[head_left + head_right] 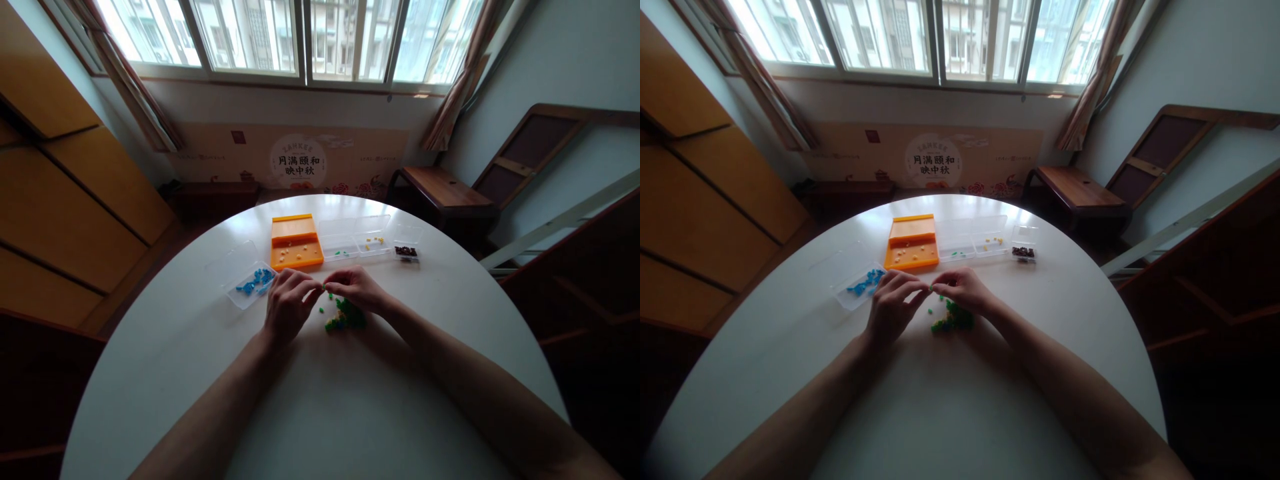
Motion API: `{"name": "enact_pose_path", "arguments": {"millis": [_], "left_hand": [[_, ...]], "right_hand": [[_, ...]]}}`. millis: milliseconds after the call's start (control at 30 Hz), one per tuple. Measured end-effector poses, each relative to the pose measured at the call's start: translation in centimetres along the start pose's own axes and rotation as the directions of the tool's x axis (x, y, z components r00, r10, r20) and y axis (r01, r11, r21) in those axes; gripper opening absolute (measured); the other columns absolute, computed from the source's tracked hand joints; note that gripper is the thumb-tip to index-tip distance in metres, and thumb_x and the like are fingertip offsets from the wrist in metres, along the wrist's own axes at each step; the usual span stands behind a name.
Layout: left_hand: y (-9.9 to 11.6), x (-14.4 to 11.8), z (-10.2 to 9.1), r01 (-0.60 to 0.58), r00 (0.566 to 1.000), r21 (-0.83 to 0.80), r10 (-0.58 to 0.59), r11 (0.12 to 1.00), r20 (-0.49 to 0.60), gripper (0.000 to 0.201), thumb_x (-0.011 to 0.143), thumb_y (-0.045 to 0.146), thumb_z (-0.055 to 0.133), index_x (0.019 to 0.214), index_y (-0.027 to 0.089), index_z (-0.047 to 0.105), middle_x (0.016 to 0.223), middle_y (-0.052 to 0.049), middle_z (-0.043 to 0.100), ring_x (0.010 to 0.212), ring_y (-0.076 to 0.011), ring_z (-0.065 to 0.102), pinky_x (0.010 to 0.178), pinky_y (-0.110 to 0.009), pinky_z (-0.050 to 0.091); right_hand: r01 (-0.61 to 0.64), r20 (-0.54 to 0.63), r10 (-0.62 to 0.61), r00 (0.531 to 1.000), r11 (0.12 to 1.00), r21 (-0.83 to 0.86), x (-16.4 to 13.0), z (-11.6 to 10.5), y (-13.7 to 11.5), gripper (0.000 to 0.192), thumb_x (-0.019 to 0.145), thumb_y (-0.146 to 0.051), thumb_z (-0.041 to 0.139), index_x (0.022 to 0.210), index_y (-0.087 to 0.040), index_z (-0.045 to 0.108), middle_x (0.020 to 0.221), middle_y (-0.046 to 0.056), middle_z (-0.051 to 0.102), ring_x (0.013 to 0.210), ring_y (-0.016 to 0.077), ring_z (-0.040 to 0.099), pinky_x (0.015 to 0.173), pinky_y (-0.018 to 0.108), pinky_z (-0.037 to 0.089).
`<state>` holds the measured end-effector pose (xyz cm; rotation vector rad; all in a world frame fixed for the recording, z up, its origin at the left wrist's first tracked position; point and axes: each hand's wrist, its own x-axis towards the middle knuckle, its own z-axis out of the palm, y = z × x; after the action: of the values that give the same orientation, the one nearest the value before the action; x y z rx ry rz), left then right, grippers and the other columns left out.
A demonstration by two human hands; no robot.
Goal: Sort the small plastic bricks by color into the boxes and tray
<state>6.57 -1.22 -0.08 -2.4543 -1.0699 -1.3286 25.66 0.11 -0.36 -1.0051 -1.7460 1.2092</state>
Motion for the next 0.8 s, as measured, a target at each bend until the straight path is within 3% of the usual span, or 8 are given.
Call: {"name": "enact_pose_path", "arguments": {"millis": [133,233,367,467,633,800], "left_hand": [[-0.2,-0.2,0.0,0.029,0.999,0.001,-0.029,1.000,0.029,0.012,0.083,0.031,0.067,0.079,0.020,0.067,0.076,-0.002,0.067,0.075,-0.0170,0.056,0.073,-0.032,0.045],[-0.4,-0.4,0.0,0.055,0.997,-0.002,-0.055,0.998,0.061,0.014,0.084,0.032,0.067,0.079,0.019,0.067,0.077,-0.003,0.066,0.076,-0.0178,0.056,0.074,-0.033,0.045],[-0.4,-0.5,-0.1,0.083,0.983,0.039,-0.088,0.996,0.161,0.009,0.083,0.026,0.066,0.078,0.019,0.067,0.078,-0.003,0.066,0.078,-0.0189,0.054,0.074,-0.033,0.045],[-0.4,-0.5,0.0,0.103,0.964,0.079,-0.119,0.992,0.239,0.006,0.082,0.017,0.064,0.078,0.020,0.068,0.079,-0.003,0.067,0.081,-0.0204,0.054,0.075,-0.034,0.044],[-0.3,-0.4,0.0,0.052,0.935,0.003,-0.050,0.999,0.350,0.015,0.084,0.019,0.063,0.097,0.022,0.070,0.095,-0.005,0.068,0.089,-0.0218,0.053,0.078,-0.036,0.043],[-0.2,-0.2,-0.3,0.007,0.900,-0.040,0.011,0.999,0.435,0.016,0.087,0.022,0.059,0.093,0.027,0.072,0.099,-0.004,0.068,0.092,-0.0216,0.051,0.079,-0.037,0.040]], "right_hand": [[0.025,-0.021,-0.025,0.999,0.999,-0.020,0.2,0.2,0.0,0.019,0.077,-0.031,0.064,0.082,-0.015,0.073,0.071,0.003,0.068,0.062,0.0133,0.058,0.060,0.025,0.046],[0.033,-0.173,-0.053,0.984,0.993,-0.117,0.9,-0.4,0.2,0.018,0.076,-0.031,0.064,0.078,-0.015,0.073,0.071,0.004,0.069,0.062,0.0135,0.058,0.061,0.026,0.046],[-0.096,-0.503,-0.049,0.863,0.961,-0.259,2.4,-2.0,0.7,0.021,0.075,-0.033,0.062,0.079,-0.015,0.074,0.069,0.005,0.070,0.059,0.0147,0.057,0.060,0.027,0.045],[-0.182,-0.622,-0.066,0.780,0.927,-0.328,3.6,-3.1,1.1,0.023,0.075,-0.033,0.061,0.080,-0.015,0.075,0.071,0.006,0.071,0.060,0.0163,0.058,0.063,0.029,0.046],[-0.194,-0.664,-0.117,0.738,0.906,-0.375,4.6,-3.8,1.4,0.025,0.077,-0.035,0.060,0.082,-0.016,0.076,0.072,0.006,0.072,0.058,0.0166,0.058,0.065,0.030,0.046],[-0.173,-0.630,-0.106,0.769,0.914,-0.366,4.0,-3.5,1.9,0.025,0.077,-0.035,0.060,0.082,-0.016,0.075,0.073,0.006,0.072,0.058,0.0161,0.057,0.063,0.029,0.046]]}}
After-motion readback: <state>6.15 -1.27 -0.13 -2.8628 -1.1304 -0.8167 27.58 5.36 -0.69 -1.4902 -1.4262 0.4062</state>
